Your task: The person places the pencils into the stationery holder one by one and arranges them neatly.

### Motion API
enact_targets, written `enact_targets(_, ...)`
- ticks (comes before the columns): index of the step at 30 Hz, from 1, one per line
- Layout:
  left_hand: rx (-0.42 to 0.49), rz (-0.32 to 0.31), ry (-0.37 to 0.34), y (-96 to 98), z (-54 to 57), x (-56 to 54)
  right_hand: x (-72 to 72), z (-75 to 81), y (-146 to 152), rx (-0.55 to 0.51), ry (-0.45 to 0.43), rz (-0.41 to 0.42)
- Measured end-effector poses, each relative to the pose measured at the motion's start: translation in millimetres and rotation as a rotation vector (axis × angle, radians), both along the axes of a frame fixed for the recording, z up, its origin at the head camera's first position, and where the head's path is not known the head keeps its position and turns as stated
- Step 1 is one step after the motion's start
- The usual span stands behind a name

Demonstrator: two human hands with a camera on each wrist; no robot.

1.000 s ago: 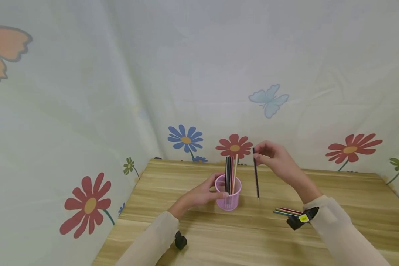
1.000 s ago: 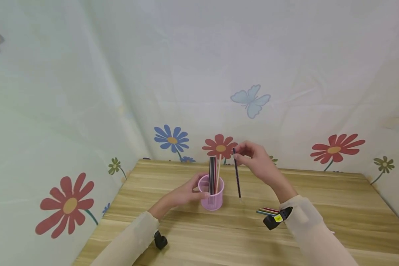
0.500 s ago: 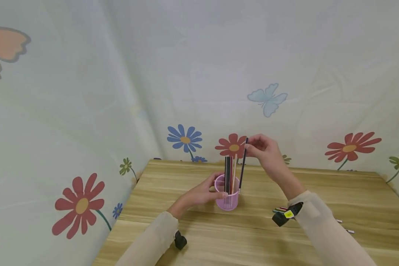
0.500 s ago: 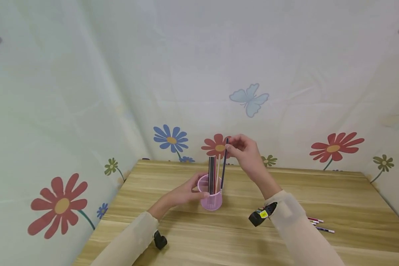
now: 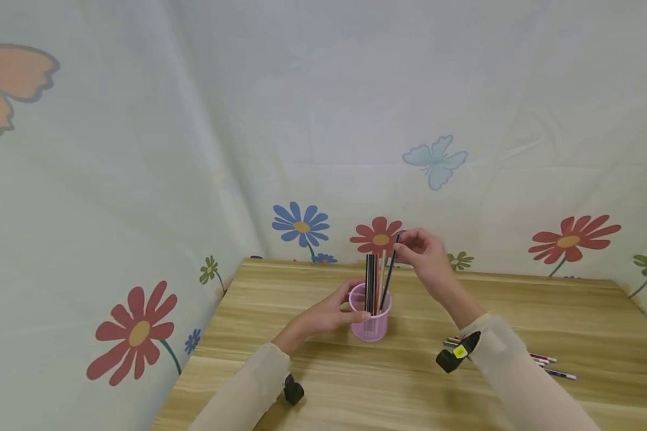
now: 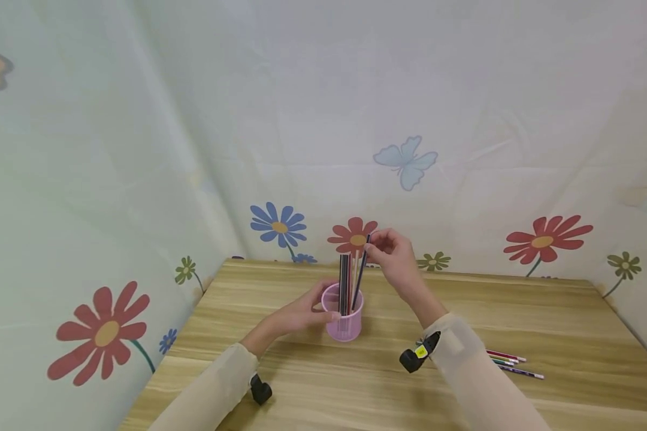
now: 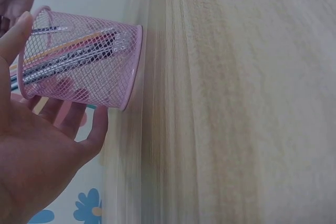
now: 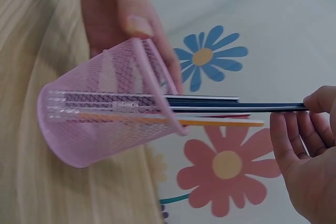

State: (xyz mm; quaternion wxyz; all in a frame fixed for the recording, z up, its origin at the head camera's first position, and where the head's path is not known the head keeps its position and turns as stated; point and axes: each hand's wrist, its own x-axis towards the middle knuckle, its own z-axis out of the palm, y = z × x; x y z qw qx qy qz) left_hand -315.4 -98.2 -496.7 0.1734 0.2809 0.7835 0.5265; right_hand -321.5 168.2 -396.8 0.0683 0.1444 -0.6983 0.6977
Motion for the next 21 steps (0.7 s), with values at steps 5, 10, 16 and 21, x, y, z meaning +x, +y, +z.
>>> enact_targets(5,-0.004,0.005,0.001,-0.3,-0.7,0.4,-1.6,-16.9,-3,0.014,-0.036,0.003)
enact_targets(10,-0.005,0.005,0.002,-0.1,0.9,1.1,-1.9,-25.5,-4,0.034,-0.059,0.003)
enact_targets(16,0.006,0.001,-0.016,0.2,2.8,2.8,-4.1,-33.7,-5,0.000,-0.085,0.012)
enact_targets(21,0.004,0.007,-0.029,-0.2,2.4,2.4,-4.8,-36.2,-6,-0.017,-0.086,0.014)
